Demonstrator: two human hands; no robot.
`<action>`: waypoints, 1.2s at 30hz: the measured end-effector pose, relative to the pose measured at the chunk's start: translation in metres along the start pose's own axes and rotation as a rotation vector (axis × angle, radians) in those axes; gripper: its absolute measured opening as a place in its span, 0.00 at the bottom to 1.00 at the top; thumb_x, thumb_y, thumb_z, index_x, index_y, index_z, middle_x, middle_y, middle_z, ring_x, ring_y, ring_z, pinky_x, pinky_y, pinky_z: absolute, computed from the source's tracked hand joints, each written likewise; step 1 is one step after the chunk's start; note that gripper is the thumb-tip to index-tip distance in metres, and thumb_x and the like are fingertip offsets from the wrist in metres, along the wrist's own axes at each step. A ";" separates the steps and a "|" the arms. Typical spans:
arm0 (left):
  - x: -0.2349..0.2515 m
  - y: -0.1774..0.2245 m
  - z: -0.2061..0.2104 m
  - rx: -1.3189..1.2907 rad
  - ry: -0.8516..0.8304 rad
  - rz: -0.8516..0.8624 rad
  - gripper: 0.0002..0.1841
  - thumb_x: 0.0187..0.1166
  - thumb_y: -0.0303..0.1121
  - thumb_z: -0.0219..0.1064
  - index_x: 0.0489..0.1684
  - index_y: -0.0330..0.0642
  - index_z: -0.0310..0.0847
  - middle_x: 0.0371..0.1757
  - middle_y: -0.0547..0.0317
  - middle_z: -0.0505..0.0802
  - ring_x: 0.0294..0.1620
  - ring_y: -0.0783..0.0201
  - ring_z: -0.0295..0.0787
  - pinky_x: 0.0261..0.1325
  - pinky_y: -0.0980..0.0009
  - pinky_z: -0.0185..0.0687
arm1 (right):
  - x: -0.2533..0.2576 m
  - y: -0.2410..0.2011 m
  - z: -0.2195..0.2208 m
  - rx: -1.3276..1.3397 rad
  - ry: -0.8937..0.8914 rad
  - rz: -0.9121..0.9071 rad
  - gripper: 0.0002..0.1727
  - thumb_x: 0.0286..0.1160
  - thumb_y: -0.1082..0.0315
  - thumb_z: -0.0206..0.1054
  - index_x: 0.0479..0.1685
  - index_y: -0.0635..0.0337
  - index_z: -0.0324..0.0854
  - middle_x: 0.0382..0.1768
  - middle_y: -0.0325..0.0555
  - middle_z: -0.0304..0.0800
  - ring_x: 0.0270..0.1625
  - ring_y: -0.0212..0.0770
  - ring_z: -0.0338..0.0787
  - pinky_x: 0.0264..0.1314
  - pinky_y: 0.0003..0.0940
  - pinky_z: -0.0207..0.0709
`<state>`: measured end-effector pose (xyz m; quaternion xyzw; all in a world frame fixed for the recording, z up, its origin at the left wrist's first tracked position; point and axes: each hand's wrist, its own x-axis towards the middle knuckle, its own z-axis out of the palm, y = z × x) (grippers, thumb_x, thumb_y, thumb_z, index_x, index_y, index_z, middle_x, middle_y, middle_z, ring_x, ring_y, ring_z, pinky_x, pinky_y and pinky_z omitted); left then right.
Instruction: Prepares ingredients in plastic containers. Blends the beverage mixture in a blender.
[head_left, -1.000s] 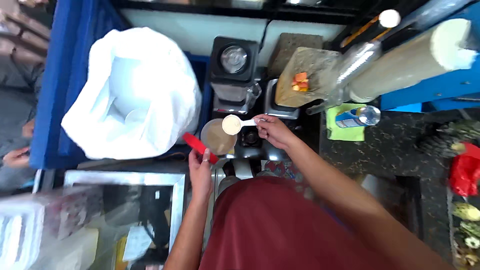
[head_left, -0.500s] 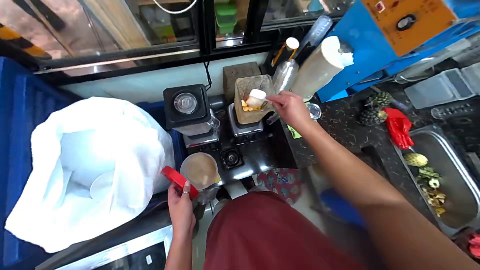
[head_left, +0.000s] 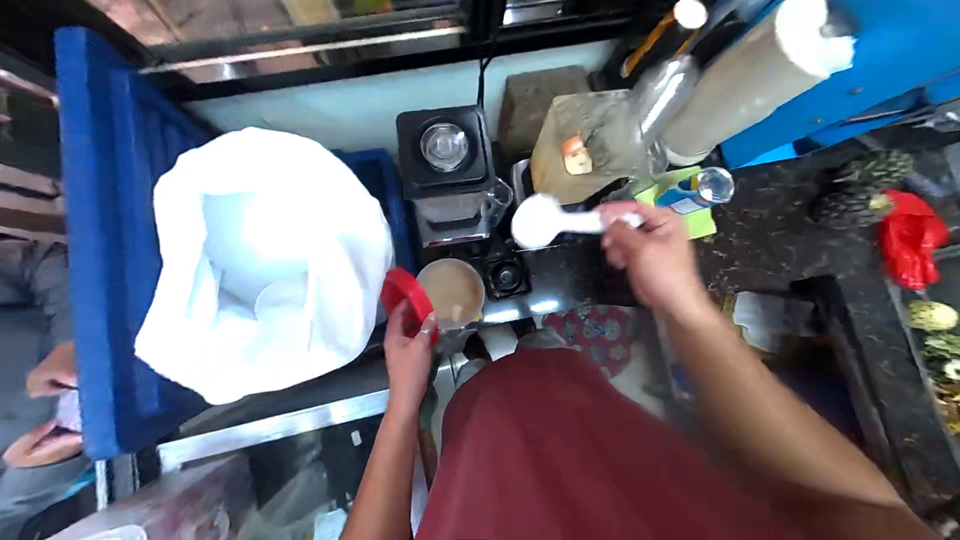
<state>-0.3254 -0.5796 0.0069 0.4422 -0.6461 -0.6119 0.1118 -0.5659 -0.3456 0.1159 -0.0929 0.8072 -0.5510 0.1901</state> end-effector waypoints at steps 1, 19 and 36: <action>0.003 0.000 0.001 0.063 -0.023 0.009 0.30 0.73 0.36 0.75 0.74 0.32 0.74 0.62 0.44 0.89 0.56 0.59 0.89 0.59 0.61 0.88 | -0.008 0.014 0.021 -0.033 -0.096 0.064 0.13 0.85 0.67 0.62 0.59 0.61 0.87 0.36 0.46 0.90 0.26 0.37 0.83 0.29 0.36 0.81; 0.032 -0.046 0.095 1.154 -0.382 0.317 0.31 0.67 0.24 0.76 0.76 0.46 0.81 0.74 0.44 0.86 0.74 0.36 0.82 0.74 0.37 0.74 | 0.093 0.188 -0.182 -0.258 0.512 0.153 0.67 0.54 0.53 0.89 0.95 0.56 0.42 0.86 0.65 0.58 0.80 0.61 0.73 0.73 0.58 0.78; -0.015 -0.005 0.008 1.112 0.050 -0.046 0.23 0.80 0.50 0.69 0.64 0.45 0.88 0.53 0.36 0.94 0.57 0.31 0.90 0.62 0.21 0.71 | 0.145 0.085 -0.203 -0.149 0.177 -0.285 0.53 0.44 0.60 0.92 0.78 0.56 0.66 0.67 0.49 0.83 0.70 0.39 0.85 0.72 0.41 0.83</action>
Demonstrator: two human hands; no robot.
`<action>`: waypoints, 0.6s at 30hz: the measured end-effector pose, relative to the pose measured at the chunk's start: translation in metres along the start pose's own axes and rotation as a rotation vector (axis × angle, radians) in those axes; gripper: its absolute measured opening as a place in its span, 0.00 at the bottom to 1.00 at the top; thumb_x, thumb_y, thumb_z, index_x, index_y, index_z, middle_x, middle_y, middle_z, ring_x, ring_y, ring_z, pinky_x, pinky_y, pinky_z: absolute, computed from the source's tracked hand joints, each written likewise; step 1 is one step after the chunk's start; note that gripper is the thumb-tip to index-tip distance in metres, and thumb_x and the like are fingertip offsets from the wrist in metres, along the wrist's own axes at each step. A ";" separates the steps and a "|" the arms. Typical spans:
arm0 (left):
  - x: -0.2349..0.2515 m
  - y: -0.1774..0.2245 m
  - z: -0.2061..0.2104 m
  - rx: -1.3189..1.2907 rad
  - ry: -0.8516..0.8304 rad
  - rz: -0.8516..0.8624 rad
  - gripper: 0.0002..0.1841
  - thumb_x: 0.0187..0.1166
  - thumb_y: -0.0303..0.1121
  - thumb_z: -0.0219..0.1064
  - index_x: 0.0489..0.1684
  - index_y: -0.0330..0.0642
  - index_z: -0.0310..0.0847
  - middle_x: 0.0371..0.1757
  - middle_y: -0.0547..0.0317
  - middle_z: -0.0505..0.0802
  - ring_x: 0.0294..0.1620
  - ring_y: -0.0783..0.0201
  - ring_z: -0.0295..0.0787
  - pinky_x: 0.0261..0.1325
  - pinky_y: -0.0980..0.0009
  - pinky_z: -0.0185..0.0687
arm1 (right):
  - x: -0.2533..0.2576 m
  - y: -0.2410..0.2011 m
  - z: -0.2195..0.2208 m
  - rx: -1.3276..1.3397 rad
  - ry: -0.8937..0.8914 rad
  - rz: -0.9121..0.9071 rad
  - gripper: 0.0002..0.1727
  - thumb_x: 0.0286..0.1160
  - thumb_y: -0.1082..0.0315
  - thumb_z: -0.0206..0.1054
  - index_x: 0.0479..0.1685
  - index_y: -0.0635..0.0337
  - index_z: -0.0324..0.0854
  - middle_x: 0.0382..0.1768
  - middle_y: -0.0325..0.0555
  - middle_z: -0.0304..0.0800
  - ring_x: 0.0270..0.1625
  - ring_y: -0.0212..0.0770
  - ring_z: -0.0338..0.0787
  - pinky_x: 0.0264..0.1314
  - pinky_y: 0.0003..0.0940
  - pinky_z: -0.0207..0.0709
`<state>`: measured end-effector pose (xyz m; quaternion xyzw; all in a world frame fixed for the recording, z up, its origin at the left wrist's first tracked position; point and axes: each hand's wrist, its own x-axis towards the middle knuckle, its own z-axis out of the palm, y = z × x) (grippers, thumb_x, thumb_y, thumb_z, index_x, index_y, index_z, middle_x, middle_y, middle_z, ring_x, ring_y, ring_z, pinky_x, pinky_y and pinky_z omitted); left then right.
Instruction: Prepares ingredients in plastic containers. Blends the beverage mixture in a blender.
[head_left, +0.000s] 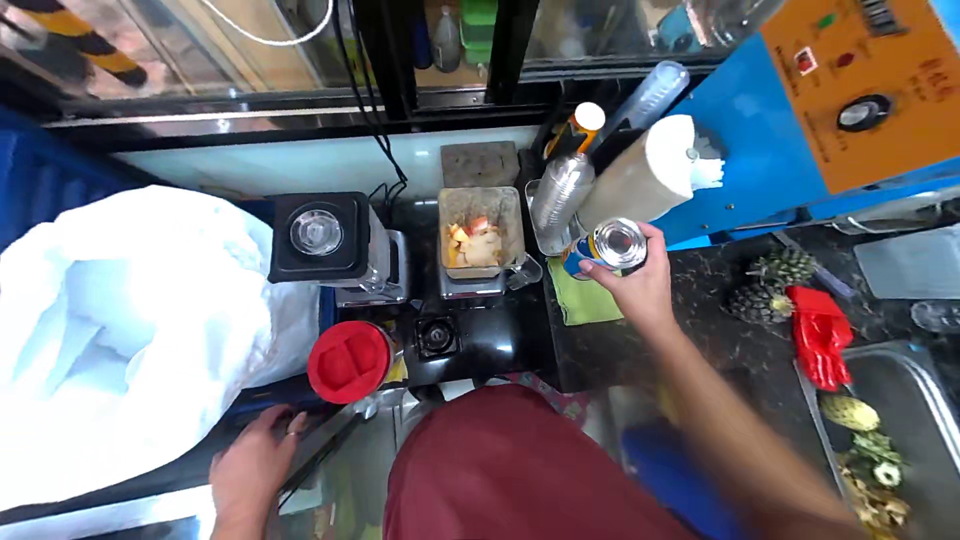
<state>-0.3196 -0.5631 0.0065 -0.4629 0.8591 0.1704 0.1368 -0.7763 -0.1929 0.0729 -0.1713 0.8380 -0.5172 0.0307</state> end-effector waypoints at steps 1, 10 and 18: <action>-0.002 -0.013 -0.002 0.003 -0.049 -0.024 0.22 0.81 0.51 0.68 0.64 0.47 0.88 0.50 0.38 0.95 0.54 0.32 0.91 0.59 0.22 0.74 | 0.007 -0.011 -0.001 0.006 -0.051 -0.038 0.53 0.45 0.59 0.92 0.79 0.55 0.66 0.68 0.48 0.83 0.70 0.39 0.85 0.71 0.41 0.84; -0.006 -0.039 0.017 -0.087 0.144 0.004 0.20 0.83 0.51 0.60 0.60 0.52 0.90 0.45 0.47 0.96 0.44 0.40 0.93 0.47 0.29 0.80 | 0.055 -0.060 0.026 -0.441 -0.377 -0.210 0.53 0.46 0.44 0.90 0.81 0.45 0.70 0.63 0.48 0.89 0.62 0.47 0.91 0.64 0.58 0.85; -0.004 -0.037 0.016 -0.084 0.147 -0.011 0.19 0.84 0.48 0.60 0.60 0.49 0.89 0.44 0.43 0.95 0.45 0.37 0.93 0.47 0.28 0.79 | 0.081 -0.073 0.032 -0.634 -0.453 -0.284 0.50 0.47 0.42 0.89 0.78 0.43 0.73 0.61 0.48 0.90 0.60 0.51 0.91 0.60 0.64 0.85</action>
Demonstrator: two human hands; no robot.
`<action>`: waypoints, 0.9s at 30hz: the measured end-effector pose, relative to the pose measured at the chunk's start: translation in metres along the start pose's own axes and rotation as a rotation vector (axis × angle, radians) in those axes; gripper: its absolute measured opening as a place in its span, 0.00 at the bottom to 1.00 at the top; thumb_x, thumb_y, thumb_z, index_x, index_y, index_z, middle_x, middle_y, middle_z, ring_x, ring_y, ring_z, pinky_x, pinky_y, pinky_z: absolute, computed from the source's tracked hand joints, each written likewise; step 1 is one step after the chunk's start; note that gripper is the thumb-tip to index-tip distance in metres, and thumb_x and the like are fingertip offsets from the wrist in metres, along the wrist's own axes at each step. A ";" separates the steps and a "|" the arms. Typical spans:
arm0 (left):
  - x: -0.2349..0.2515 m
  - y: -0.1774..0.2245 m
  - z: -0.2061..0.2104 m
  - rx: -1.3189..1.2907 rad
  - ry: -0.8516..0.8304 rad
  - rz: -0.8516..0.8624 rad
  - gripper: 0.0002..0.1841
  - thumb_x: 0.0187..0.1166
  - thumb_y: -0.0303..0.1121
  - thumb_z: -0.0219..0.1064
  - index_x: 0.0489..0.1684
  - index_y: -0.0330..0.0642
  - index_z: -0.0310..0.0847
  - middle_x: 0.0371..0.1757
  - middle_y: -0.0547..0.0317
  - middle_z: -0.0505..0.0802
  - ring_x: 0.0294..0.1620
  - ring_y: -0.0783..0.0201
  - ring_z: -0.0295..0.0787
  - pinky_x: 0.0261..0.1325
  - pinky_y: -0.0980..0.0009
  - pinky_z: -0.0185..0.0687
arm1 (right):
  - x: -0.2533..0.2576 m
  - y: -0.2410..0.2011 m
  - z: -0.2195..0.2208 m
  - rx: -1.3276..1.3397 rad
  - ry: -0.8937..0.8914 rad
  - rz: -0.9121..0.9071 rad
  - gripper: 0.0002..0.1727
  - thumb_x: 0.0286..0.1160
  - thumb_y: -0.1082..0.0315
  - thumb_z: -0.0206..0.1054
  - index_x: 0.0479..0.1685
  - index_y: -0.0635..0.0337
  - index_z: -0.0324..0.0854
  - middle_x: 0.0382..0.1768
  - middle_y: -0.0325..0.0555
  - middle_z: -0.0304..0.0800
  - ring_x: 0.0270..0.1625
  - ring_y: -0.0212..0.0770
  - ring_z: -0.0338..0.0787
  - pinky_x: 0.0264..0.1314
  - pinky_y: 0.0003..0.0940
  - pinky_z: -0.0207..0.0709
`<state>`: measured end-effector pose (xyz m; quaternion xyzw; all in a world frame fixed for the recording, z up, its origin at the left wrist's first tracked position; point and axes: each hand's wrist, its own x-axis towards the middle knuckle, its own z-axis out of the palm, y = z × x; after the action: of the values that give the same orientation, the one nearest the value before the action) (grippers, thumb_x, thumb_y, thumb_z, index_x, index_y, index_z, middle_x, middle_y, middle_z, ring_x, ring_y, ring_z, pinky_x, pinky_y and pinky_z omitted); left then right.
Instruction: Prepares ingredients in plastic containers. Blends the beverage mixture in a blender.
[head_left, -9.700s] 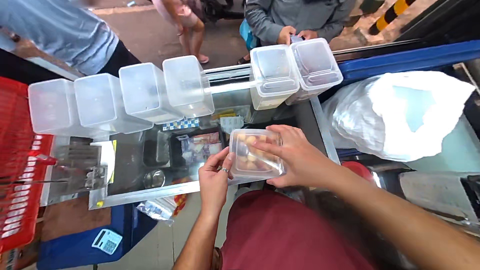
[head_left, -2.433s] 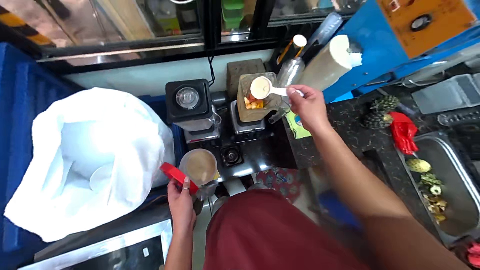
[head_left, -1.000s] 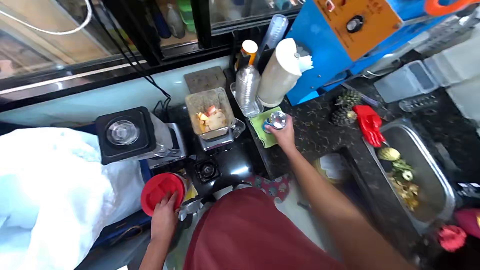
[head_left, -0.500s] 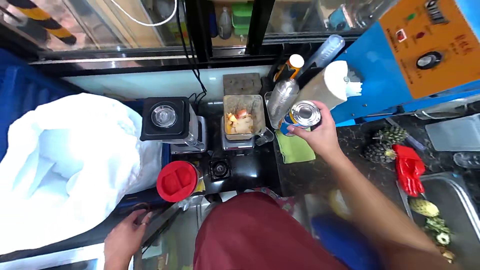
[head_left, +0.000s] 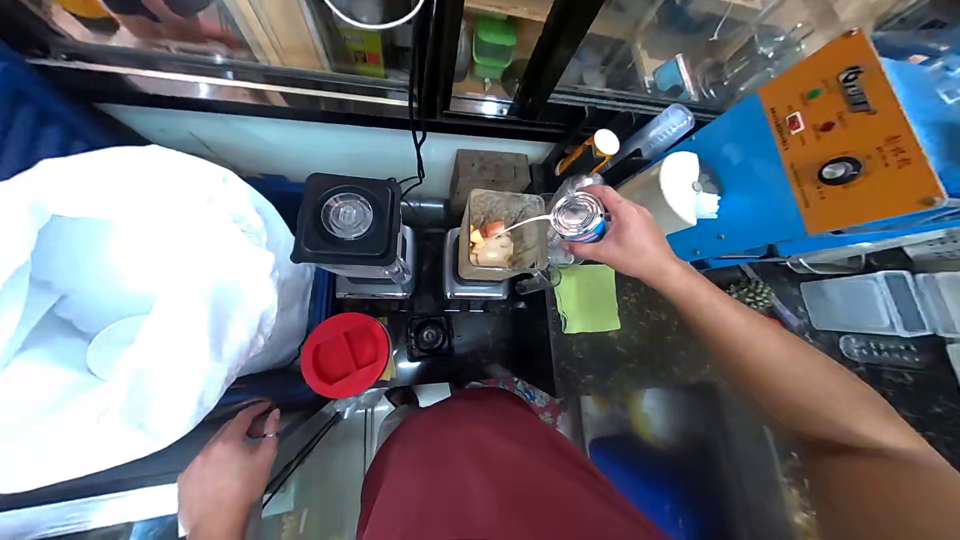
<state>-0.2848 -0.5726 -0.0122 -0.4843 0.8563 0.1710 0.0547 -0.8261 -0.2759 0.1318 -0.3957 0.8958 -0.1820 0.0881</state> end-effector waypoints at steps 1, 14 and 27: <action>0.000 0.001 0.000 0.004 -0.003 -0.002 0.19 0.84 0.48 0.60 0.60 0.49 0.89 0.44 0.43 0.95 0.45 0.37 0.93 0.47 0.28 0.79 | 0.002 0.001 -0.002 -0.008 -0.001 0.001 0.50 0.47 0.42 0.89 0.78 0.43 0.73 0.61 0.48 0.90 0.60 0.51 0.91 0.59 0.64 0.84; 0.002 0.002 0.001 0.051 -0.036 -0.019 0.19 0.84 0.49 0.60 0.60 0.52 0.90 0.44 0.45 0.95 0.44 0.40 0.93 0.45 0.30 0.79 | -0.022 0.003 -0.022 -0.086 -0.011 0.005 0.51 0.47 0.41 0.88 0.79 0.43 0.74 0.62 0.48 0.89 0.60 0.52 0.91 0.57 0.64 0.85; 0.002 0.005 -0.001 0.044 -0.049 -0.040 0.19 0.83 0.49 0.61 0.60 0.51 0.90 0.43 0.47 0.95 0.44 0.41 0.93 0.46 0.31 0.79 | -0.019 0.003 -0.044 -0.126 0.022 0.041 0.51 0.47 0.39 0.86 0.80 0.42 0.73 0.62 0.48 0.89 0.59 0.52 0.91 0.57 0.64 0.84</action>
<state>-0.2899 -0.5725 -0.0111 -0.4958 0.8483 0.1629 0.0895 -0.8282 -0.2486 0.1713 -0.3801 0.9143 -0.1277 0.0571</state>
